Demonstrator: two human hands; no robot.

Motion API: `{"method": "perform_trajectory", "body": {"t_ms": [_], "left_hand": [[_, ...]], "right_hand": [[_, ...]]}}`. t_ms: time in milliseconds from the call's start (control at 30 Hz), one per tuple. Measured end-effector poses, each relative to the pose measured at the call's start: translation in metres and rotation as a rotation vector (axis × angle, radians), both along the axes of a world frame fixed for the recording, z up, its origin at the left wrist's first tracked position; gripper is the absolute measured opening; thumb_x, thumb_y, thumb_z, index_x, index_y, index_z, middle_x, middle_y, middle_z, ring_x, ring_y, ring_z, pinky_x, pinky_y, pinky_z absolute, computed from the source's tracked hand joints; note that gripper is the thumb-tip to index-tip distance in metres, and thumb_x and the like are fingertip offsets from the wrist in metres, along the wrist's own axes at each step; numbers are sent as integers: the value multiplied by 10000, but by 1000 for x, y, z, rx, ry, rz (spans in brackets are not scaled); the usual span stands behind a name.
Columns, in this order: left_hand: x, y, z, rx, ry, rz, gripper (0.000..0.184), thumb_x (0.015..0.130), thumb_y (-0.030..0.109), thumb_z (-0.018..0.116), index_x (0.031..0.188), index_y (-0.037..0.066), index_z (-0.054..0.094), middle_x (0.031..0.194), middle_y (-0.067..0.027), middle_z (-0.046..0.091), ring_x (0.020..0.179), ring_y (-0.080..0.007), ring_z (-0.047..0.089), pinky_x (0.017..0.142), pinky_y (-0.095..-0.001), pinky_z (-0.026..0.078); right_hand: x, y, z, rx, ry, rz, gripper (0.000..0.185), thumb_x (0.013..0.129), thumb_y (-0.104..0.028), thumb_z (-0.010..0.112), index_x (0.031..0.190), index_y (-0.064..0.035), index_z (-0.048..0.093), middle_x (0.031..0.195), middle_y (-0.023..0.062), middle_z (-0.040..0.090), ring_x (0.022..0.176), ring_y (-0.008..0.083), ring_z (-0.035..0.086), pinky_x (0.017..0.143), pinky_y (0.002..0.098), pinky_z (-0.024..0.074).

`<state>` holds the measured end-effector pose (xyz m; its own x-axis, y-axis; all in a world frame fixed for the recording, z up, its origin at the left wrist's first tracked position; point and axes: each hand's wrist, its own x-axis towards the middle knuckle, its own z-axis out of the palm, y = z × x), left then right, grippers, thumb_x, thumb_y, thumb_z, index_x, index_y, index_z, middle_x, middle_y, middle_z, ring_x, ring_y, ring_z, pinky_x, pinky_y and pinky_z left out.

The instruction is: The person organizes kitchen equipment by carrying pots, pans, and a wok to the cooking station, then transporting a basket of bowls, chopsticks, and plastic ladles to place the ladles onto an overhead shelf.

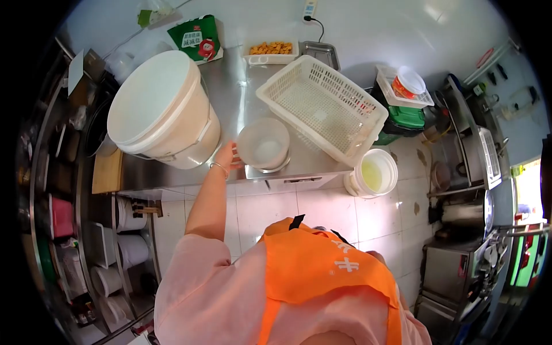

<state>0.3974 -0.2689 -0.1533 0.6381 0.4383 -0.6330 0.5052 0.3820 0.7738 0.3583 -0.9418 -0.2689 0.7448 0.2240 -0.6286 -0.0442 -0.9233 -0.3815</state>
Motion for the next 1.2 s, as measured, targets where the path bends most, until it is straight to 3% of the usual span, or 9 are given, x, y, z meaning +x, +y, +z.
{"method": "perform_trajectory", "body": {"t_ms": [100,300,400,433,733,867,1000,1033,1200], "left_hand": [[-8,-11,-33,-88,6,-46,411,854,319,553,1142,33,493,1051,-102,588,895,-219,595,761,-374,507],[-18,-25,-60,-172,-93,-85,298,845,198,584,1078,29,504,930,-102,617,790,-181,632,638,-277,543],[-25,-18,-62,-168,-107,-62,270,847,180,591,1058,34,508,848,-81,630,711,-136,630,554,-215,517],[-25,-18,-59,-146,-97,-72,257,849,186,593,1043,39,510,813,-64,631,663,-109,622,516,-185,496],[-21,-65,-50,8,-137,35,227,843,184,604,1039,110,514,738,-10,601,588,-56,548,449,-167,389],[-40,-96,-37,59,-113,-45,261,832,153,603,1073,112,513,745,3,586,573,-57,514,442,-181,372],[-44,-177,-10,33,-189,-198,154,827,140,582,978,114,566,705,25,559,504,-55,462,404,-172,338],[-45,-202,-5,17,-203,-258,149,823,148,587,968,119,570,695,26,552,504,-63,463,419,-188,355],[-27,-369,11,-19,-239,-639,265,804,129,595,1058,108,526,755,21,552,546,-54,456,440,-186,351]], "right_hand": [[-8,12,-9,217,129,-355,340,843,-295,500,1004,-20,621,884,143,655,821,258,632,723,352,492],[-33,48,33,61,172,-76,360,846,-307,516,1054,-27,605,944,139,656,875,253,625,752,344,491],[-56,68,63,-65,299,-151,373,835,-334,533,1047,-38,613,981,143,649,915,268,617,781,348,486],[-64,43,26,-47,252,-67,377,826,-354,534,1036,-53,624,1003,151,642,947,278,608,803,354,480],[-66,38,58,-20,243,-256,373,819,-332,517,1039,-51,627,978,144,650,903,278,619,802,357,482],[-101,8,18,113,227,-356,373,820,-331,524,1045,-51,626,958,141,653,888,262,625,791,338,488],[-137,6,106,404,464,-713,394,796,-332,582,1067,-48,618,978,167,646,873,238,615,802,317,479],[-181,-43,29,471,437,-533,394,775,-361,607,1039,-70,641,985,145,650,847,230,608,796,332,477],[-347,-154,-24,260,474,-509,373,770,-375,602,999,-87,660,983,134,652,852,242,610,787,352,479]]}}
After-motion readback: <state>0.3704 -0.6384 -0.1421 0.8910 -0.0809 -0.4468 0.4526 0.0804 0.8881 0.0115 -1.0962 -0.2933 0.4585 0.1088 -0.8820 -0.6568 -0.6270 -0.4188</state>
